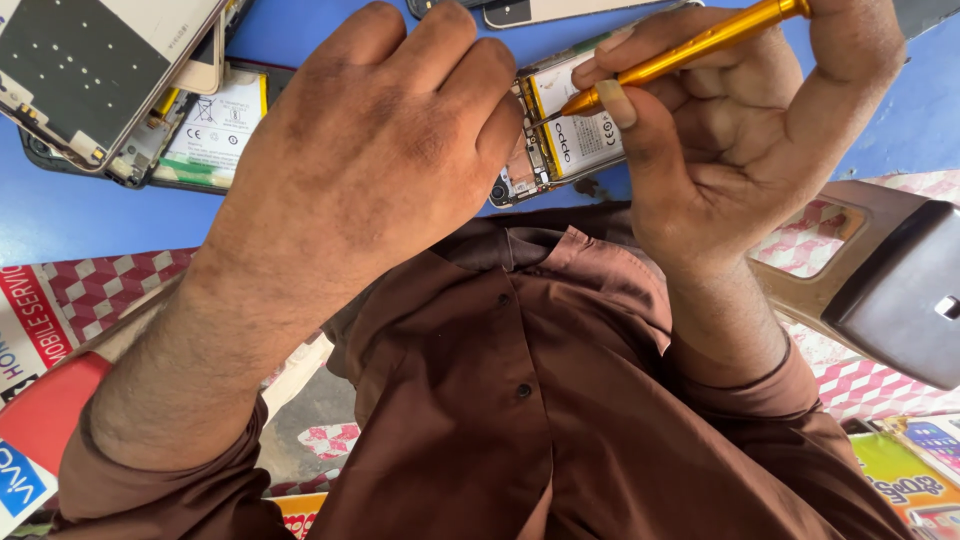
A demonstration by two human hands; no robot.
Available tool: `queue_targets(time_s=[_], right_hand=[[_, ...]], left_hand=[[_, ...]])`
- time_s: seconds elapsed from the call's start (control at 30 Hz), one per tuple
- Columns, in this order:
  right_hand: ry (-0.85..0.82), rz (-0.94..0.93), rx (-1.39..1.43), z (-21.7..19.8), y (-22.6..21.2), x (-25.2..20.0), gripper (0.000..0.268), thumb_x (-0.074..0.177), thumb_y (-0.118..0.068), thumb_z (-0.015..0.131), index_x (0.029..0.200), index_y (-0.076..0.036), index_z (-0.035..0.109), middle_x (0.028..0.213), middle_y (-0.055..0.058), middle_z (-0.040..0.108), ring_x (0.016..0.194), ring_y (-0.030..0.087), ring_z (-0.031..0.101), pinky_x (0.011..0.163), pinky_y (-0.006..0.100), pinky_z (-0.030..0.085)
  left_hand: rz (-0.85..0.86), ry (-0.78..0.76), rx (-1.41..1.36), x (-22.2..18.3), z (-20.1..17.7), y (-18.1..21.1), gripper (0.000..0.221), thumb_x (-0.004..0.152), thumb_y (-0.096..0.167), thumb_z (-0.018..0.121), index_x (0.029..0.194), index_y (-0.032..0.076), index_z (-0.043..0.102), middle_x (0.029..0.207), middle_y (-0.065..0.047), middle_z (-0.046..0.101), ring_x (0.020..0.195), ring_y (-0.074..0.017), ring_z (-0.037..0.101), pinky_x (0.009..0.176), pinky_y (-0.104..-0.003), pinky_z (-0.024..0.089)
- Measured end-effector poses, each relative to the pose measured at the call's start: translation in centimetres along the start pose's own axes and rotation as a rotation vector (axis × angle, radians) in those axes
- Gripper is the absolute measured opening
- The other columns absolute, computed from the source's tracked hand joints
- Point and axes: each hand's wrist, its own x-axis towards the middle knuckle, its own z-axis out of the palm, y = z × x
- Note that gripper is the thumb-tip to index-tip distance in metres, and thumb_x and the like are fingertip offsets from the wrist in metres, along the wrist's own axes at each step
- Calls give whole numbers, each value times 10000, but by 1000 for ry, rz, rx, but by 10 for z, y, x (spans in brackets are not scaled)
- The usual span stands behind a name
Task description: The person inspects a gold-colored smartphone, then uses a screwdriver to remove screws from the internal frame of an open Oppo smartphone. The person continues to unscrew multiple fasteners around the battery and motherboard area.
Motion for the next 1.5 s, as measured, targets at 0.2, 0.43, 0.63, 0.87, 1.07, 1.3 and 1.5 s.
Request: queue_targets(time_s=[0.2,0.43,0.63,0.87,1.07,1.3,1.5], right_hand=[[-117,-295,-137,-8,19,2,654,1023,130,663,1405,127,132,1203,287,653,1025,306,790,841,335,723],[-84,-194,-54,-6,17,-3,674,1017,114,652,1419,35,117,1173,229,645,986,254,771,800,289,717],[-130,-227,-71,4,0,-6,610,1129,132,647,1453,-10,149,1228,229,615,1040,243,738,865,285,728],[-36,145,104,11,-17,2,666,976,102,666,1363,41,127,1115,195,646,1023,217,756,859,249,706],[-34,182,162,15,-19,6,702,974,114,672,1382,31,107,1148,177,643,1063,201,757,870,231,704],[-48,216,196,15,-20,5,722,988,104,665,1425,20,95,1173,179,636,1091,197,753,880,218,718],[-2,235,134,17,-20,5,719,974,110,655,1431,37,105,1147,201,644,1028,207,755,845,234,711]], left_hand=[[-35,7,16,-2,1,1,251,984,188,740,764,96,662,851,18,602,869,-114,560,671,-256,451],[-182,3,-138,-2,8,10,214,955,75,725,767,47,625,946,-52,614,820,-131,511,651,-274,459],[-250,-57,32,4,0,23,222,887,89,724,721,106,577,834,-30,546,847,-145,548,626,-290,450],[-391,-109,116,10,1,42,195,908,73,711,770,99,576,864,-39,529,930,-164,556,674,-304,444],[-470,-104,129,10,4,48,216,901,104,738,765,97,570,858,-44,523,846,-167,555,615,-302,457],[-584,-147,86,8,6,59,193,889,63,745,809,75,570,894,-62,532,850,-172,559,602,-289,480],[-630,-29,-111,-3,8,61,146,951,-22,716,923,8,576,1042,-114,569,910,-187,576,686,-289,512]])
